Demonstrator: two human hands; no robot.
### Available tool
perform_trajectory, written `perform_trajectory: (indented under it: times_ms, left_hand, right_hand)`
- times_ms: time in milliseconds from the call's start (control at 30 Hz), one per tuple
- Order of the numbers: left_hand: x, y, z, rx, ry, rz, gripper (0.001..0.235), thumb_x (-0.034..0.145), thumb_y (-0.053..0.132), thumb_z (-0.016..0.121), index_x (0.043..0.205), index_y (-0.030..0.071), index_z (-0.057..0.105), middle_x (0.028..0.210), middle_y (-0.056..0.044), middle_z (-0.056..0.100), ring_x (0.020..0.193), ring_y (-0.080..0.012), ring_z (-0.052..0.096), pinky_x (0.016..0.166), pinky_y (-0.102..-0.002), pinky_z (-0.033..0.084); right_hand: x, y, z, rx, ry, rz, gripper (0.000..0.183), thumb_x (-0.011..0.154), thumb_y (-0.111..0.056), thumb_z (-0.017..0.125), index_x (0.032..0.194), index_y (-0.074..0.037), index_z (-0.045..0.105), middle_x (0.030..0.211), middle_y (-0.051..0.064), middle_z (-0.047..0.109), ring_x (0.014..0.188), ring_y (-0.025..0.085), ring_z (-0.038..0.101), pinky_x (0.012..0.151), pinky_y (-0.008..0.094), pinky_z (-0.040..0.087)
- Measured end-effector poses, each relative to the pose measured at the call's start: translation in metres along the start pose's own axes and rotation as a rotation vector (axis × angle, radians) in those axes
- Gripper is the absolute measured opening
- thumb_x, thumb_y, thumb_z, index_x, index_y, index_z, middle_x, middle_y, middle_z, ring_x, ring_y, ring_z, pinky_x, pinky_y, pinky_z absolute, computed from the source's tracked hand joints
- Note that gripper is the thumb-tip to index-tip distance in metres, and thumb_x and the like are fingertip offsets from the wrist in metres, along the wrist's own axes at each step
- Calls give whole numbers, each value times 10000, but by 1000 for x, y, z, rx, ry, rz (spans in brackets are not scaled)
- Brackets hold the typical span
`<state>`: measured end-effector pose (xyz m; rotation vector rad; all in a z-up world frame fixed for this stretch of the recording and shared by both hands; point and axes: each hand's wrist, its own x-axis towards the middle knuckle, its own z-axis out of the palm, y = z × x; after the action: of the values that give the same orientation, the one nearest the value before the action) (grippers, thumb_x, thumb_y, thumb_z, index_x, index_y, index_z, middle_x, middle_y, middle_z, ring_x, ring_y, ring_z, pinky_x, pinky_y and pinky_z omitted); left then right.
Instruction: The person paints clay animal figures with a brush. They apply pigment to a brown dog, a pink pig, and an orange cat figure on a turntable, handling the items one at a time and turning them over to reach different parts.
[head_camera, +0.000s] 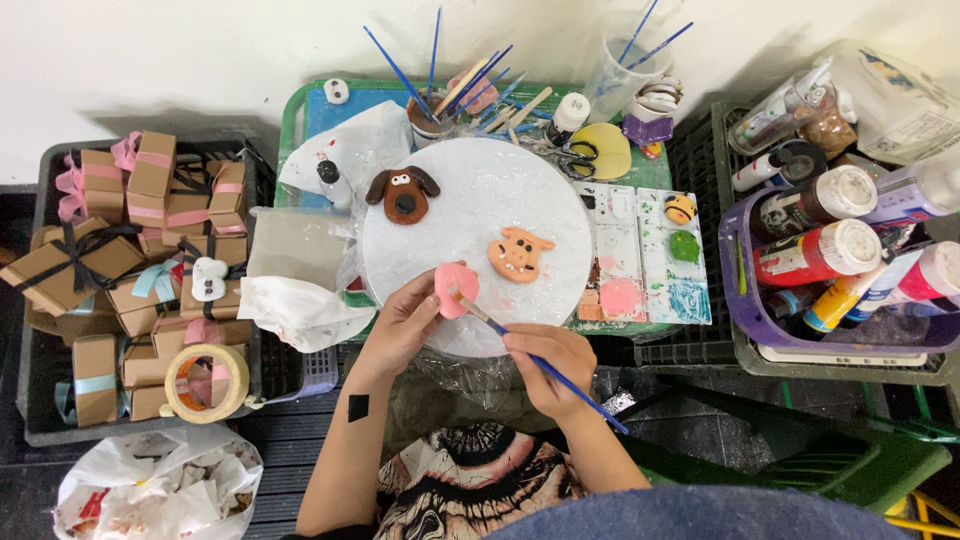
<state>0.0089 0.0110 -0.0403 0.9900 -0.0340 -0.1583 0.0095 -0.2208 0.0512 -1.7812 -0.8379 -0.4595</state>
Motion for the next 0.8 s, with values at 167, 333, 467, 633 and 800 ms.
perform_trajectory:
  times_ms: [167,333,467,633,800]
  left_hand:
    - [1,0,0,-14,-17,37,535,1060,243,542,1512,-28,447,1501,-130,551,1337,-231,568,1136,-398,455]
    - [1,4,3,1,-67,59,542,1050,269,571,1489,-35,476,1480,-148,574,1292,-249,613,1096,-434,514]
    - [0,2,2,20,-41,79,544,1056,274,593,1493,-34,494,1441,-164,603,1233,-258,639,1078,-424,514]
    - [1,-4,1,23,22,106,508,1048,264,591,1458,-21,499,1426,-133,603,1265,-200,622,1078,-397,515]
    - [1,-3,1,26,27,95,476,1049,266,594,1428,-16,531,1389,-140,625,1159,-214,664,1017,-401,558]
  right_hand:
    - [-5,-2,-13,31,-21,-36,113,865,23,686,966,-20,709,942,151,764,801,242,770,715,301,602]
    - [5,3,-11,-27,44,26,118,893,43,690,989,-24,691,946,139,762,854,251,780,746,312,606]
    - [18,-2,-3,7,-16,19,122,885,44,710,989,-17,695,964,166,766,816,244,774,707,300,596]
    - [13,-4,-3,71,-60,-50,116,876,29,686,983,-9,708,944,168,767,793,244,774,691,290,591]
    - [-8,4,-14,145,-14,0,78,907,-14,662,965,-5,714,918,152,768,801,234,772,715,306,606]
